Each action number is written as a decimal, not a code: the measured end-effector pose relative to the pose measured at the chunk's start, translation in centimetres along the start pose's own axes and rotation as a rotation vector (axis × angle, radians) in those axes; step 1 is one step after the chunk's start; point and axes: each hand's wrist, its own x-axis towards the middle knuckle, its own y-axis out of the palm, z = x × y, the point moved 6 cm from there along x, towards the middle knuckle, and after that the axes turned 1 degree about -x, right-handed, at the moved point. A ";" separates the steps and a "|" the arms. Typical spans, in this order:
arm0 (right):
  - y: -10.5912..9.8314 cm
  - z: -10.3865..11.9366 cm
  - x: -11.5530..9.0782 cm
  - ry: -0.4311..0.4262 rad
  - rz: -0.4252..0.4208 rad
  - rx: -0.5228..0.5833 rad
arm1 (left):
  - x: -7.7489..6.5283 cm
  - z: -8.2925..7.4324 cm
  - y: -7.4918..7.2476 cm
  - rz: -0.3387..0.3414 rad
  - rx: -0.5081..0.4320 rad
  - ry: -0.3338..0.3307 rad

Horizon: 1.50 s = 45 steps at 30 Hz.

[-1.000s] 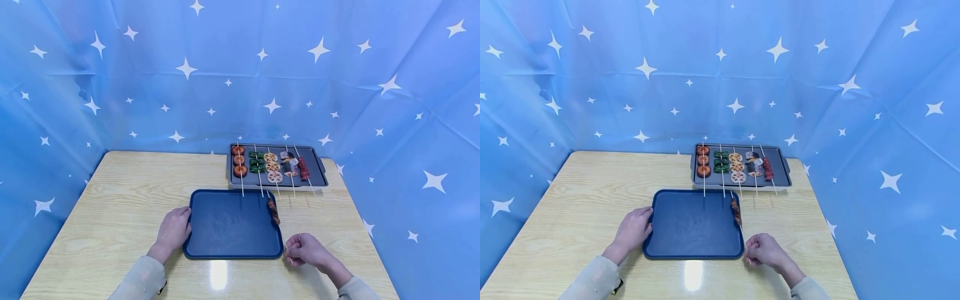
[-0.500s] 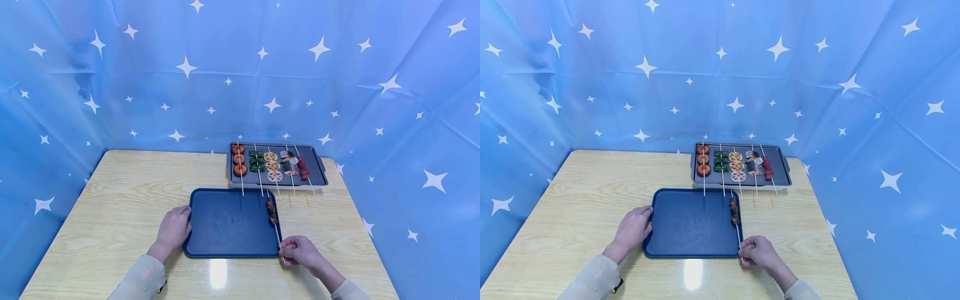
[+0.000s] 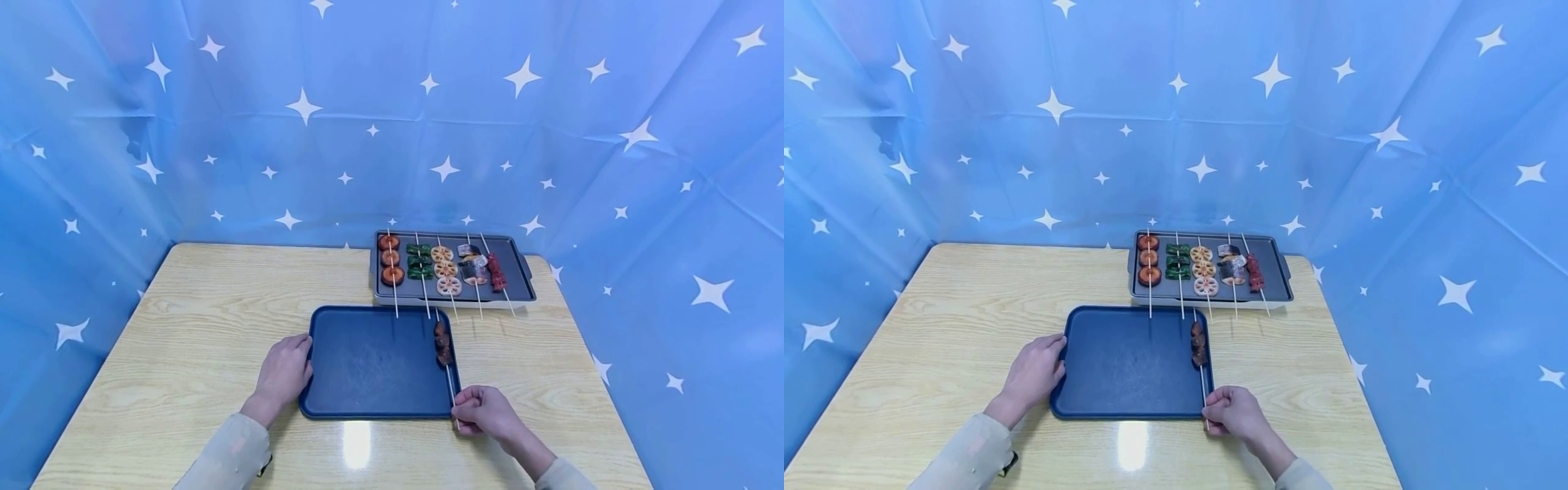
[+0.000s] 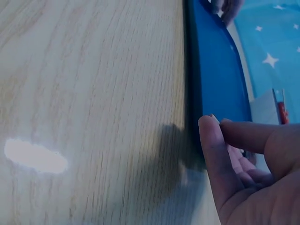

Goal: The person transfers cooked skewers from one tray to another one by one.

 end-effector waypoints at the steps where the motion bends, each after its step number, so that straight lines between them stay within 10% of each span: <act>1: 0.0 0.0 0.0 0.001 -0.005 0.002 | 0.0 0.0 0.0 -0.001 0.002 0.001; 32: 0.0 -0.3 -0.2 -0.024 -0.151 -0.119 | -0.1 0.2 0.3 0.016 0.001 -0.004; 45: -4.4 3.1 0.8 -0.054 -0.278 -0.203 | -0.1 0.1 0.3 0.015 -0.008 -0.008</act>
